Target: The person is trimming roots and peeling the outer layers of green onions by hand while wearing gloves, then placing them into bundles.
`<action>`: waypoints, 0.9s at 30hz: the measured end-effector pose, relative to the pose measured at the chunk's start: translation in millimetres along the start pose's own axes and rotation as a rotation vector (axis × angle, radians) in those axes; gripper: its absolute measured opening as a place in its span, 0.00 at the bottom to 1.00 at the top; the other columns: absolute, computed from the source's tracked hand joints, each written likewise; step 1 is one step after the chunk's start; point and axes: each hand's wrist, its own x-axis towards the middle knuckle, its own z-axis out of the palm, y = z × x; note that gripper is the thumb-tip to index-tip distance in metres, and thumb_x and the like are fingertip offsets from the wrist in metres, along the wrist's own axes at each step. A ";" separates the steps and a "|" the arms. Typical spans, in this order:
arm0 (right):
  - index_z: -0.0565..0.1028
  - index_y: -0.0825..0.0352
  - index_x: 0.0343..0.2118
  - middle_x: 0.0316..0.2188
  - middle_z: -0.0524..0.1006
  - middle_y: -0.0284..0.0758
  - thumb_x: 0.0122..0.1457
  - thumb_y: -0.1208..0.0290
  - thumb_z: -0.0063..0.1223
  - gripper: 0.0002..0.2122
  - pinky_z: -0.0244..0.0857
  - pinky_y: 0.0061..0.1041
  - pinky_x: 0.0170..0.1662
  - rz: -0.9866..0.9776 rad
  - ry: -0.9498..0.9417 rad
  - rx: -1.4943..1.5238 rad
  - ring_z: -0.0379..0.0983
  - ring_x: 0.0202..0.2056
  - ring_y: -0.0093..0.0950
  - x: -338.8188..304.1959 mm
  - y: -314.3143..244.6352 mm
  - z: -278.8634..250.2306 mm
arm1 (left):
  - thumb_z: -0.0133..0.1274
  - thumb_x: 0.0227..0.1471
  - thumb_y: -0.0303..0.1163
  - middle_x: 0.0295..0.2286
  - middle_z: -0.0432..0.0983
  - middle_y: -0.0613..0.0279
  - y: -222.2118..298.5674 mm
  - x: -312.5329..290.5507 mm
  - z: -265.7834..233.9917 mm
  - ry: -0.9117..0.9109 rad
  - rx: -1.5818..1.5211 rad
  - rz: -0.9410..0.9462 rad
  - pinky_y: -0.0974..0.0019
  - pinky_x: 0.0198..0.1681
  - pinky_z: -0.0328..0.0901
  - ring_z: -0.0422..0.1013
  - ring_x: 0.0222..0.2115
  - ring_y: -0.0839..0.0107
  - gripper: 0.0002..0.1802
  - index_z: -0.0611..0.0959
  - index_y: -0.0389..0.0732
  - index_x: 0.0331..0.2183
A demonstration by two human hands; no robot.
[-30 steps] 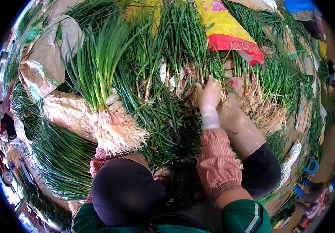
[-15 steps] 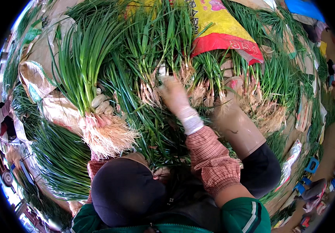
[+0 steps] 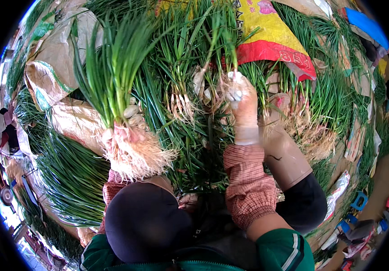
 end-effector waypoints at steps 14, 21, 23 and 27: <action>0.77 0.68 0.38 0.26 0.77 0.37 0.63 0.51 0.50 0.20 0.66 0.26 0.33 0.170 -0.144 -1.163 0.72 0.27 0.27 -64.1 45.4 78.0 | 0.56 0.45 0.36 0.31 0.77 0.46 -25.3 -3.6 -29.4 0.092 0.189 -0.337 0.50 0.44 0.71 0.75 0.35 0.49 0.23 0.77 0.28 0.40; 0.76 0.72 0.37 0.26 0.76 0.33 0.63 0.72 0.50 0.08 0.65 0.22 0.33 0.140 -0.156 -0.651 0.70 0.29 0.22 -51.3 87.8 82.4 | 0.56 0.46 0.31 0.39 0.78 0.44 -30.8 -0.8 -33.3 0.221 0.328 -0.341 0.50 0.49 0.69 0.75 0.40 0.49 0.22 0.78 0.27 0.43; 0.77 0.71 0.38 0.24 0.76 0.32 0.62 0.74 0.50 0.07 0.63 0.21 0.30 0.092 -0.066 -0.537 0.68 0.25 0.21 -56.5 98.6 82.3 | 0.57 0.44 0.31 0.38 0.78 0.43 -31.0 -0.9 -39.2 0.231 0.280 -0.435 0.52 0.48 0.70 0.75 0.40 0.50 0.22 0.78 0.27 0.41; 0.78 0.67 0.42 0.26 0.77 0.34 0.64 0.71 0.49 0.09 0.65 0.26 0.32 0.046 -0.025 -0.728 0.67 0.25 0.23 -44.6 111.4 76.7 | 0.59 0.44 0.32 0.38 0.78 0.41 -34.7 -0.1 -50.3 0.268 0.344 -0.417 0.52 0.46 0.72 0.76 0.38 0.50 0.29 0.75 0.27 0.47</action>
